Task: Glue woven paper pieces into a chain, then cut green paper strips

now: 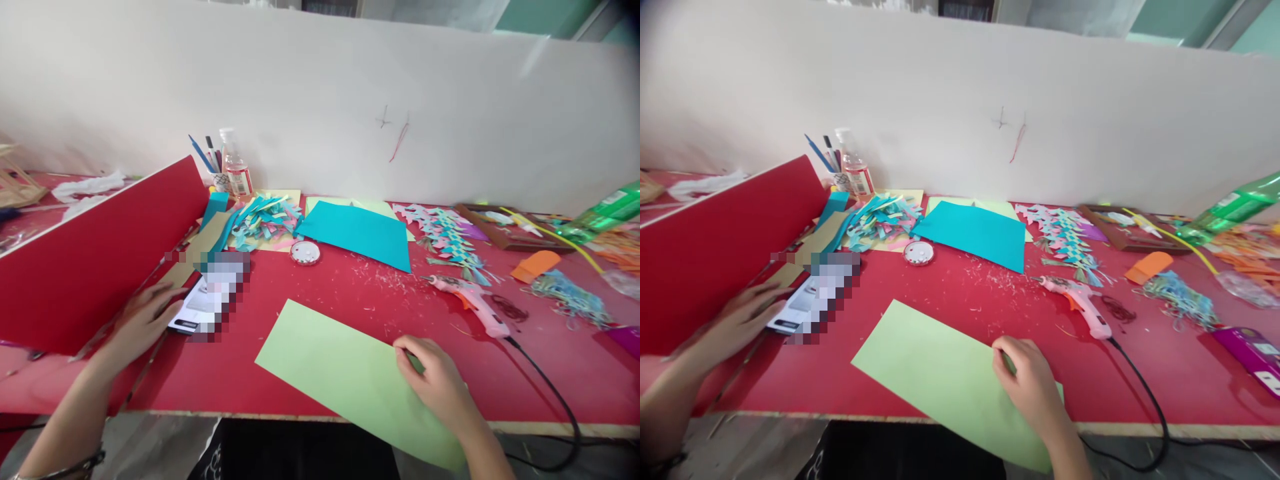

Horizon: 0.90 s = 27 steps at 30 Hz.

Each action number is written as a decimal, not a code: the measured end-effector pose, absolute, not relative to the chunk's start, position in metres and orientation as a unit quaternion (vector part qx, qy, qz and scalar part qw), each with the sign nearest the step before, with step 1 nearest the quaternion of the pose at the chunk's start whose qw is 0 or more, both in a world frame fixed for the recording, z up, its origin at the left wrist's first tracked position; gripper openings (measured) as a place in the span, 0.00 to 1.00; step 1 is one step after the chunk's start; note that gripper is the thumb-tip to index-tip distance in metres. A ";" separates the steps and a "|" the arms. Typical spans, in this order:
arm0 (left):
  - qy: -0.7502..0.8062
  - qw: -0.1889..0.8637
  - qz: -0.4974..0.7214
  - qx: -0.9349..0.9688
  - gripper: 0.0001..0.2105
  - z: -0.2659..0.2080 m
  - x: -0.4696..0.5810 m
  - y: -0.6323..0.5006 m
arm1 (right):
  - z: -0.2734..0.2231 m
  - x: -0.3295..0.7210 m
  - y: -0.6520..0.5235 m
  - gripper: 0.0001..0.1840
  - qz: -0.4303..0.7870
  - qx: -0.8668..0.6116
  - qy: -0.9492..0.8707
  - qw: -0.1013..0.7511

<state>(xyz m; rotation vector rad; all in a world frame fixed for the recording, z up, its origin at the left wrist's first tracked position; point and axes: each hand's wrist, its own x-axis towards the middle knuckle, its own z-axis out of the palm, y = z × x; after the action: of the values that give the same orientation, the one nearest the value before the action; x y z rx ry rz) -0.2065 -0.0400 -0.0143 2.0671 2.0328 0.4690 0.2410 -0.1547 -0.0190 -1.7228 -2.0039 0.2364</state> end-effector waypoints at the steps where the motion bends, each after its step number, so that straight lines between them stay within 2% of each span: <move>1: 0.688 0.100 0.151 0.702 0.28 -0.013 -0.205 -0.039 | -0.019 0.241 -0.155 0.08 0.088 -0.630 -0.733 0.241; 6: 0.704 0.115 0.123 0.689 0.31 -0.006 -0.197 -0.040 | -0.019 0.239 -0.155 0.08 0.085 -0.634 -0.731 0.238; 16: 0.692 0.201 0.175 0.671 0.32 -0.006 -0.209 -0.041 | -0.019 0.239 -0.154 0.08 0.078 -0.637 -0.731 0.233; 20: 0.688 0.169 0.197 0.678 0.30 -0.008 -0.209 -0.036 | -0.020 0.239 -0.154 0.08 0.082 -0.637 -0.731 0.231; 27: 0.705 0.144 0.143 0.680 0.33 -0.003 -0.199 -0.033 | -0.019 0.241 -0.157 0.08 0.086 -0.635 -0.732 0.232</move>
<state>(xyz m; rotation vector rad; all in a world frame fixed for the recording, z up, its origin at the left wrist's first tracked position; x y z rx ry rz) -0.1993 -0.0328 -0.0032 1.9585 2.0316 0.4117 0.2408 -0.1573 -0.0190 -1.7452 -2.0111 0.2368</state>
